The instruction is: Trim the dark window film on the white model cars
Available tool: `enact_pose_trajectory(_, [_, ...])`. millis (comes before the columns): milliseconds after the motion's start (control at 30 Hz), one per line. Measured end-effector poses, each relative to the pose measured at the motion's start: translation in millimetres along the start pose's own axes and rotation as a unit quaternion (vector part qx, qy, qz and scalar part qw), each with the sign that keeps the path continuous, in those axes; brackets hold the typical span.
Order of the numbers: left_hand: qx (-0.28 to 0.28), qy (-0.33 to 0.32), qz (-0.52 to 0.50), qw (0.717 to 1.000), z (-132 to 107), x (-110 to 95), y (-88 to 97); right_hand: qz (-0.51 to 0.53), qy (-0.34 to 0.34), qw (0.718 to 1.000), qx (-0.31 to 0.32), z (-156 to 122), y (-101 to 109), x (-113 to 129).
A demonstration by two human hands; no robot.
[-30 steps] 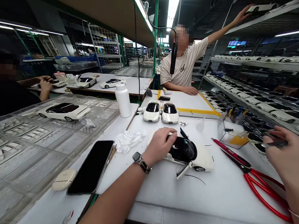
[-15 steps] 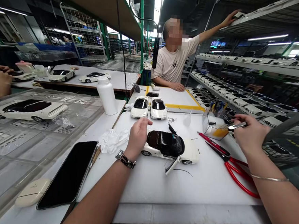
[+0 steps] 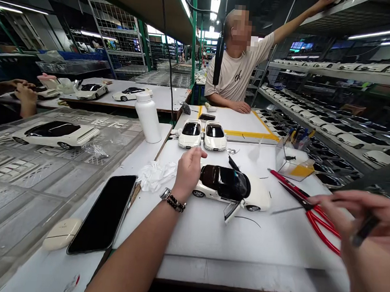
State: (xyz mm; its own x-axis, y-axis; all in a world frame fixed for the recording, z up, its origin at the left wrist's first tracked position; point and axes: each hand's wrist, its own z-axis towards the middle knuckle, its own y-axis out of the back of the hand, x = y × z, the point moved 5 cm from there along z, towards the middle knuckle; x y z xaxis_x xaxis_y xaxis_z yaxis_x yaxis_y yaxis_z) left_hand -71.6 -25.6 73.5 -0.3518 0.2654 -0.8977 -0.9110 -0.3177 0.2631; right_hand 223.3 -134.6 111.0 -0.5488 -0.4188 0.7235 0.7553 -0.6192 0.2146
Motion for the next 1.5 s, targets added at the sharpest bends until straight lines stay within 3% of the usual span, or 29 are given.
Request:
enact_pose_trajectory(100, [-0.003, 0.001, 0.005, 1.000, 0.0, 0.6, 1.0, 0.119, 0.051, 0.972, 0.197, -34.9, -48.5, 36.3])
enact_pose_trajectory(167, [-0.008, 0.000, 0.005, 1.000, 0.6, 1.2, 1.7, 0.153, 0.092, 0.950, 0.256, -41.1, -71.5, 51.3])
enact_pose_trajectory(267, [-0.016, -0.005, 0.003, 1.000, 1.7, 1.9, 2.5, 0.148, 0.117, 0.951, 0.245, -27.6, -93.4, 52.6])
enact_pose_trajectory(467, [-0.016, -0.004, 0.002, 1.000, 2.0, 1.9, 1.8, 0.074, 0.063, 0.979, 0.177, -2.3, -112.7, 16.5])
enact_pose_trajectory(700, [-0.012, -0.005, 0.002, 1.000, 2.7, 1.1, 0.9, -0.041, 0.096, 0.980, 0.171, -11.6, -115.2, 7.5])
enact_pose_trajectory(1267, [-0.004, 0.003, -0.023, 1.000, 2.2, 2.0, -0.7, -0.035, 0.126, 0.975, 0.182, -14.2, -119.1, 4.1])
enact_pose_trajectory(1400, [0.005, -0.010, -0.003, 1.000, 1.6, 1.0, -1.5, -0.033, 0.108, 0.978, 0.177, -14.0, -118.9, 3.0])
enact_pose_trajectory(1500, [0.043, -0.035, 0.019, 0.998, 0.1, -3.4, -2.2, 0.058, 0.052, 0.985, 0.152, -5.6, -111.3, 0.6])
